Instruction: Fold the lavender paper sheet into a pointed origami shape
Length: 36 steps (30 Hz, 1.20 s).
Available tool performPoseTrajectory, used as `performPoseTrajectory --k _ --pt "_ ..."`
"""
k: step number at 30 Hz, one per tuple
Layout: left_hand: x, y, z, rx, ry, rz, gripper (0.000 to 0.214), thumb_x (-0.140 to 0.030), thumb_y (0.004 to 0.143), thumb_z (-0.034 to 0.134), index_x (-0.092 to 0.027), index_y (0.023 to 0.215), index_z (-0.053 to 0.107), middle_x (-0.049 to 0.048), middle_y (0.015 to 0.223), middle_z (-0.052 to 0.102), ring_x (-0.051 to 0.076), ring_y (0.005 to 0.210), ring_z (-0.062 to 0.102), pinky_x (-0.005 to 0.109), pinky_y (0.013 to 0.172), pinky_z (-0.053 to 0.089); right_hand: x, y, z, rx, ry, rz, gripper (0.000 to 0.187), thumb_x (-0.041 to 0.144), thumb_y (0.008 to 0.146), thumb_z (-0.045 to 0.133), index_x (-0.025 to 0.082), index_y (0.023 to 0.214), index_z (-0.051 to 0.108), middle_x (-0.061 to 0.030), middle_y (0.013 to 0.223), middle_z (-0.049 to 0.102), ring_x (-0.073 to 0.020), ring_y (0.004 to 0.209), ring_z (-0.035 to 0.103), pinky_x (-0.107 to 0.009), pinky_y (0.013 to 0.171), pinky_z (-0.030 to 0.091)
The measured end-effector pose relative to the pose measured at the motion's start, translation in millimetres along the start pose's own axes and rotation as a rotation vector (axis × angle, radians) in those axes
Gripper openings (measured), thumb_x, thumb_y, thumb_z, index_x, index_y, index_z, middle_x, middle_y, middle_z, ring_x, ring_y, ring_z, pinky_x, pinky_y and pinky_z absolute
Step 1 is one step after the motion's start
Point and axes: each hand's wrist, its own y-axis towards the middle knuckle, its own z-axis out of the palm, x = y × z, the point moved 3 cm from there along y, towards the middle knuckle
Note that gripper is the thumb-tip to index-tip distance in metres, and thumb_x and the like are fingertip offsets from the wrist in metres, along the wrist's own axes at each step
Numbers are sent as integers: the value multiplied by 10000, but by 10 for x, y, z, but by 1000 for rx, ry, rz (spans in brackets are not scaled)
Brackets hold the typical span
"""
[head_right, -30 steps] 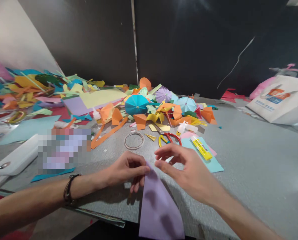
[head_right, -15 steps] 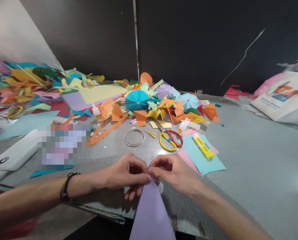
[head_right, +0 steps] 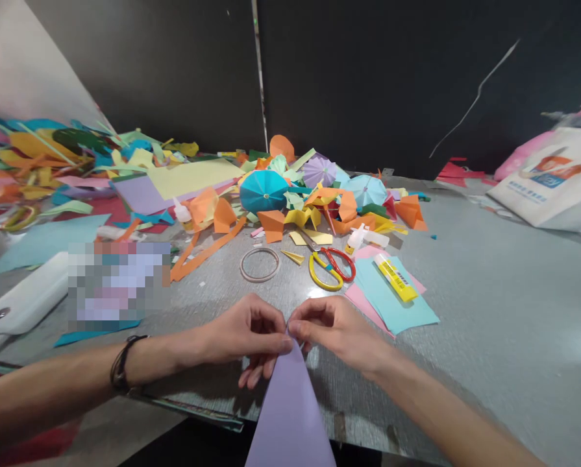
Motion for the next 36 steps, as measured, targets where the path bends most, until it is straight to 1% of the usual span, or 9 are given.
performPoseTrajectory --k 6,12,16,20,26,31,36 --pt "5 9 1 7 -15 -15 364 -463 828 815 -123 828 686 7 600 702 110 418 640 168 381 521 -19 6 -11 -19 2 11 362 541 784 842 198 806 731 0 739 643 -144 675 567 -295 685 507" --pt "5 6 -1 16 -28 -11 335 -432 831 814 -120 829 690 11 596 703 117 415 642 174 373 529 -28 2 -17 -19 2 13 306 493 807 829 202 812 735 3 743 642 -146 684 568 -301 698 499" --pt "-8 -8 12 6 -11 -23 306 -408 836 806 -126 823 690 4 584 696 112 409 637 166 374 524 -31 -5 -11 -12 7 5 291 469 807 830 196 805 730 9 719 626 -138 665 552 -286 672 477" --pt "-18 -12 32 -4 2 -20 295 -402 837 800 -127 811 695 1 575 692 109 398 626 168 370 520 -4 -12 7 -19 -26 -8 312 489 802 830 201 793 711 6 718 626 -139 662 534 -286 656 449" --pt "-4 -14 13 -15 52 -44 300 -391 792 833 -142 761 668 -11 557 676 103 401 613 156 353 493 55 -31 47 -31 -90 -37 297 482 844 801 204 806 704 -3 738 626 -144 680 518 -289 656 414" --pt "7 -34 10 33 112 -70 300 -376 845 778 -143 713 645 -12 566 671 83 403 594 141 360 477 47 -50 31 -44 -84 -51 306 479 854 794 192 820 695 -5 751 619 -143 694 527 -283 656 413" --pt "-3 -36 22 27 105 -77 241 -319 837 759 -144 716 647 -17 551 667 89 391 590 143 342 469 33 -48 22 -33 -79 -20 317 496 869 768 192 824 690 -1 740 613 -144 696 542 -287 671 425"
